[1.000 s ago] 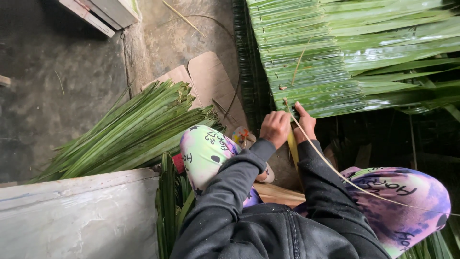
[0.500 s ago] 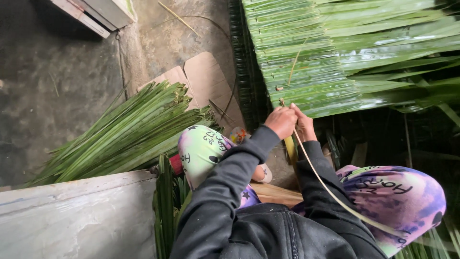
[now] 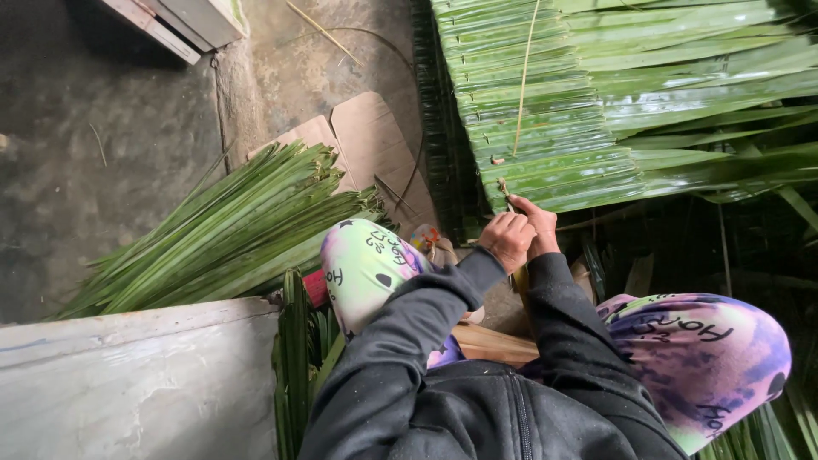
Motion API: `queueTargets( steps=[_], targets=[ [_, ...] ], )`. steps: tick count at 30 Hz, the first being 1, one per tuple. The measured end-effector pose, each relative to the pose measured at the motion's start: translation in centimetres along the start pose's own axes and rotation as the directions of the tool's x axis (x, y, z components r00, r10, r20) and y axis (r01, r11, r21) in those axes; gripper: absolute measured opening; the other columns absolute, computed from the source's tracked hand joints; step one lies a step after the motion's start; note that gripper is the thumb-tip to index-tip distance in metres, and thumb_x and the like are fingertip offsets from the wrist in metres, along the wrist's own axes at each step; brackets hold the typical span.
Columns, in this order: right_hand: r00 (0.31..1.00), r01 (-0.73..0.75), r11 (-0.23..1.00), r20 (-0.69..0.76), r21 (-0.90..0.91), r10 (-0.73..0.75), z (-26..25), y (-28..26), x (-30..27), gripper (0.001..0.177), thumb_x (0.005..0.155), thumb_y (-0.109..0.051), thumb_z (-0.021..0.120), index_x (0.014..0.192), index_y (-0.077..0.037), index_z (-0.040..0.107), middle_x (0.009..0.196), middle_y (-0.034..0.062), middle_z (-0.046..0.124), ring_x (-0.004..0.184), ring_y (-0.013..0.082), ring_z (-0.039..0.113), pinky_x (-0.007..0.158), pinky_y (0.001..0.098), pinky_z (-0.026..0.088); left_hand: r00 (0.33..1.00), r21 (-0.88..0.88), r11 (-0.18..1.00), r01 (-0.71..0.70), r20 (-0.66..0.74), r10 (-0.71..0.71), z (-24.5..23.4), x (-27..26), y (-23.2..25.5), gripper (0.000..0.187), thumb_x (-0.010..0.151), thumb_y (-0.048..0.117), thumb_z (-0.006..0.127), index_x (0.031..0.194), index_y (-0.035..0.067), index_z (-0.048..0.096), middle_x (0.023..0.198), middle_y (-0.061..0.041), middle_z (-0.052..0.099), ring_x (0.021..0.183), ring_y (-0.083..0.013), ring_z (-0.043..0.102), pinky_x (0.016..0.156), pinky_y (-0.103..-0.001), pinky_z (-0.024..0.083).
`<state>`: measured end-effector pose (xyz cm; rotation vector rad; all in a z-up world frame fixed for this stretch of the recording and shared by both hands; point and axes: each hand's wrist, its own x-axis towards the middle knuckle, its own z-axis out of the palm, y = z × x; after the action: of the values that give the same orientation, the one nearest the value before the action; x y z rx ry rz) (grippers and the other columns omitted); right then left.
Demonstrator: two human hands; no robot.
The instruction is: Weave and secure palm leaves onto a wooden rod to create a thatched panel
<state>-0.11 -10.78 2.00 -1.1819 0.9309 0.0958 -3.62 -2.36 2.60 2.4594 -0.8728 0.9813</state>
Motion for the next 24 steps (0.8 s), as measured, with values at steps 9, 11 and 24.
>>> queueTargets(
  steps=[9,11,24],
  targets=[
    [1.000,-0.007,1.000,-0.014,-0.015,0.007,-0.6,1.6,1.6,0.041,0.051,-0.016,0.104,0.077,-0.003,0.075,0.071,0.0060,0.071,0.058,0.0108,0.063,0.058,0.0297,0.053,0.999,-0.009,0.999,0.041,-0.005,-0.041,0.1,-1.7,0.8,0.015,0.093,0.026,0.067,0.087,0.012,0.065,0.094,-0.008,0.064,0.097,-0.0289,0.069,0.091,-0.040,0.056],
    [1.000,-0.006,1.000,-0.015,0.007,0.006,-0.2,0.0,-0.3,0.042,0.050,-0.015,0.105,0.077,-0.002,0.075,0.071,0.0070,0.071,0.058,0.0116,0.064,0.058,0.0299,0.054,0.999,-0.008,0.999,0.048,-0.011,-0.048,-0.2,-1.9,0.7,0.015,0.092,0.026,0.067,0.086,0.012,0.065,0.093,-0.008,0.064,0.096,-0.0290,0.069,0.091,-0.040,0.056],
    [0.922,-0.288,0.922,0.336,0.258,0.194,-3.1,-0.9,0.1,0.038,0.084,-0.033,0.086,0.092,-0.003,0.064,0.078,0.0080,0.057,0.066,0.0237,0.065,0.064,0.0295,0.060,0.953,-0.097,0.977,0.189,0.260,-0.158,-16.1,-0.3,3.8,0.072,0.083,0.018,0.082,0.146,0.006,0.049,0.140,-0.027,0.049,0.125,-0.0422,0.059,0.107,-0.049,0.052]
  ],
)
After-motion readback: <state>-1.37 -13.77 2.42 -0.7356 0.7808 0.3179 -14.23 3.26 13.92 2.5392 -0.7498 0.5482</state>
